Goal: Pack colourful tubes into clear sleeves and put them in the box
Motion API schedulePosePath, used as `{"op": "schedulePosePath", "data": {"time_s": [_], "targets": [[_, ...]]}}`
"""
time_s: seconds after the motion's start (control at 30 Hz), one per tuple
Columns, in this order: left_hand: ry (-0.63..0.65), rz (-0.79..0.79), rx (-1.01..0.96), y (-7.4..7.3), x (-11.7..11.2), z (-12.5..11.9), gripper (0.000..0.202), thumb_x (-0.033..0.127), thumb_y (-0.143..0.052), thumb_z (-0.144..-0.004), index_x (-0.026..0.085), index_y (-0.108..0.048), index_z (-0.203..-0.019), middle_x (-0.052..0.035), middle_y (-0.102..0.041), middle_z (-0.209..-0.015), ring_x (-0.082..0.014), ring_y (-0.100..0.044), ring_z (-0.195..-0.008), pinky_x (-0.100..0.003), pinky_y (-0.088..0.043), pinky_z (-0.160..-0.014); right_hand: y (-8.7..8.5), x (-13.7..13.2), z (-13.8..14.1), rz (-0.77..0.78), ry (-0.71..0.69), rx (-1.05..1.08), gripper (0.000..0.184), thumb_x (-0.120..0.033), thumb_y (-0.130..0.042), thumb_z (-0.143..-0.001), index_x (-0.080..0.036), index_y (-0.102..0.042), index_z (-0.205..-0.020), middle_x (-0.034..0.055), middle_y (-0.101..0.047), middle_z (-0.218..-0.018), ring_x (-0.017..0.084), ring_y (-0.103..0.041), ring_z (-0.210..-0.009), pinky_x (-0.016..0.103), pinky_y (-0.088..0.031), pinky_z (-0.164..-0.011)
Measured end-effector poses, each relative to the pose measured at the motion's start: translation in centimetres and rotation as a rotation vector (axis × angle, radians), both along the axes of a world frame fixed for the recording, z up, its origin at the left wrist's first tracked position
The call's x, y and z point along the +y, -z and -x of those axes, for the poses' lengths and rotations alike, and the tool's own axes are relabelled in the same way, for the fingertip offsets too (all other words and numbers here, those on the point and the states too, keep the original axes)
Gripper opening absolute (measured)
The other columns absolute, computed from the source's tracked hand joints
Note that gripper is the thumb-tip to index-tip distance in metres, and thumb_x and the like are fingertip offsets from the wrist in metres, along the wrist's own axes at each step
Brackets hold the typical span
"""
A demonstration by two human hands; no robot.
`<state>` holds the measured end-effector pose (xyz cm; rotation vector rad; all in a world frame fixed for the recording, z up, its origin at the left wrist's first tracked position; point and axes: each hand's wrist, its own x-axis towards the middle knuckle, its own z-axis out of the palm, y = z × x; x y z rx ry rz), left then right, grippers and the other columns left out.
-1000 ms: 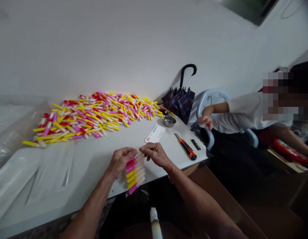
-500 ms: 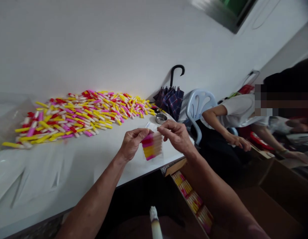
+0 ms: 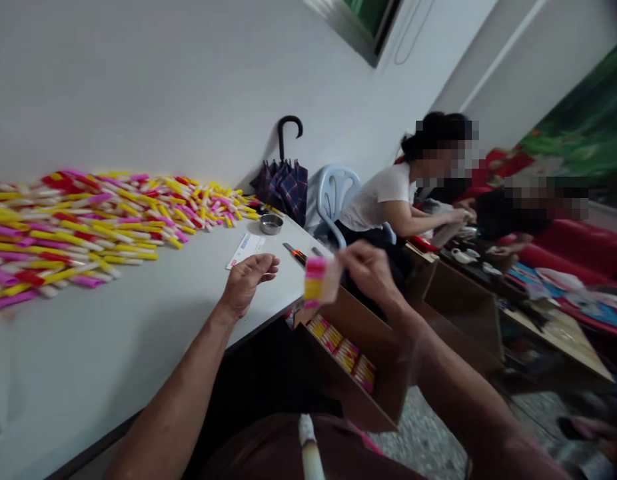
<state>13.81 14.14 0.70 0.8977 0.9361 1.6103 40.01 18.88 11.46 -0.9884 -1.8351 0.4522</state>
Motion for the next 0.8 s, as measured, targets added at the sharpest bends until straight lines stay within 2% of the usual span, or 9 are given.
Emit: {"op": "schedulePosePath", "data": {"time_s": [0.1,0.17,0.23,0.4,0.47,0.53,0.67,0.73,0.8], "targets": [[0.015,0.036,0.0,1.2,-0.3,-0.5,0.046,0.056,-0.082,-0.077,0.016,-0.076,-0.1,-0.0098,-0.075,-0.105,-0.0185,-0.068,-0.089,-0.035,-0.056,-0.085,4.4,-1.1,-2.6,0.083,0.144,-0.081,0.032,-0.044,-0.067,-0.085,-0.019,-0.071,-0.067,0.003,-0.065,-0.069,0.017,-0.057,-0.065,0.029,-0.043,-0.06],[0.021,0.051,-0.001,1.6,-0.4,-0.9,0.046,0.055,-0.083,-0.075,0.016,-0.076,-0.1,-0.0092,-0.075,-0.103,-0.0176,-0.067,-0.087,-0.034,-0.056,-0.084,5.5,-1.3,-4.2,0.107,0.209,-0.08,0.032,-0.044,-0.065,-0.087,-0.018,-0.073,-0.069,0.004,-0.066,-0.071,0.017,-0.058,-0.067,0.029,-0.043,-0.063],[0.034,0.058,-0.008,1.7,-0.4,-1.4,0.047,0.055,-0.084,-0.074,0.016,-0.076,-0.1,-0.0086,-0.075,-0.103,-0.0168,-0.067,-0.086,-0.034,-0.056,-0.084,4.9,-1.3,-5.9,0.123,0.225,-0.079,0.032,-0.045,-0.066,-0.085,-0.018,-0.073,-0.069,0.0041,-0.066,-0.071,0.017,-0.057,-0.066,0.029,-0.043,-0.063],[0.068,0.065,-0.007,1.7,-0.4,-2.3,0.05,0.054,-0.085,-0.072,0.014,-0.076,-0.1,-0.0089,-0.074,-0.102,-0.0162,-0.066,-0.085,-0.033,-0.057,-0.084,0.9,-2.0,-8.8,0.068,0.309,0.049,0.033,-0.05,-0.069,-0.086,-0.018,-0.073,-0.078,0.0007,-0.061,-0.065,0.013,-0.047,-0.054,0.027,-0.037,-0.054],[0.054,0.078,-0.017,1.9,-0.6,-2.4,0.051,0.054,-0.086,-0.07,0.014,-0.076,-0.099,-0.009,-0.074,-0.101,-0.0163,-0.066,-0.083,-0.033,-0.057,-0.082,0.9,-2.7,-9.0,-0.023,0.359,0.096,0.032,-0.05,-0.068,-0.087,-0.019,-0.073,-0.082,0.0005,-0.062,-0.067,0.014,-0.05,-0.057,0.028,-0.039,-0.057],[0.035,0.094,-0.034,2.4,-0.8,-2.3,0.052,0.055,-0.088,-0.068,0.014,-0.075,-0.098,-0.0083,-0.074,-0.099,-0.0161,-0.066,-0.082,-0.033,-0.057,-0.081,2.4,-3.4,-8.7,-0.038,0.385,0.099,0.033,-0.051,-0.067,-0.085,-0.019,-0.072,-0.079,0.0014,-0.064,-0.068,0.016,-0.054,-0.063,0.029,-0.043,-0.061],[0.032,0.106,-0.034,3.2,-1.3,-1.9,0.051,0.054,-0.087,-0.069,0.015,-0.076,-0.099,-0.0073,-0.075,-0.098,-0.0152,-0.067,-0.081,-0.031,-0.057,-0.082,7.1,-3.8,-8.7,0.231,0.345,-0.004,0.042,-0.057,-0.067,-0.08,-0.017,-0.071,-0.068,0.0037,-0.065,-0.064,0.019,-0.056,-0.063,0.03,-0.043,-0.06],[0.031,0.106,-0.03,3.3,-1.4,-1.8,0.051,0.054,-0.087,-0.069,0.015,-0.076,-0.099,-0.0075,-0.075,-0.098,-0.0155,-0.066,-0.081,-0.031,-0.057,-0.081,8.3,-3.2,-9.7,0.262,0.367,-0.014,0.044,-0.057,-0.065,-0.081,-0.015,-0.074,-0.072,0.0043,-0.066,-0.066,0.019,-0.056,-0.065,0.03,-0.043,-0.061],[0.032,0.106,-0.034,3.2,-1.4,-2.0,0.052,0.054,-0.087,-0.069,0.014,-0.075,-0.099,-0.008,-0.075,-0.098,-0.0162,-0.066,-0.081,-0.032,-0.058,-0.08,8.4,-2.4,-11.0,0.258,0.383,-0.012,0.044,-0.056,-0.066,-0.082,-0.013,-0.074,-0.074,0.0045,-0.066,-0.066,0.018,-0.055,-0.065,0.029,-0.043,-0.062]]}}
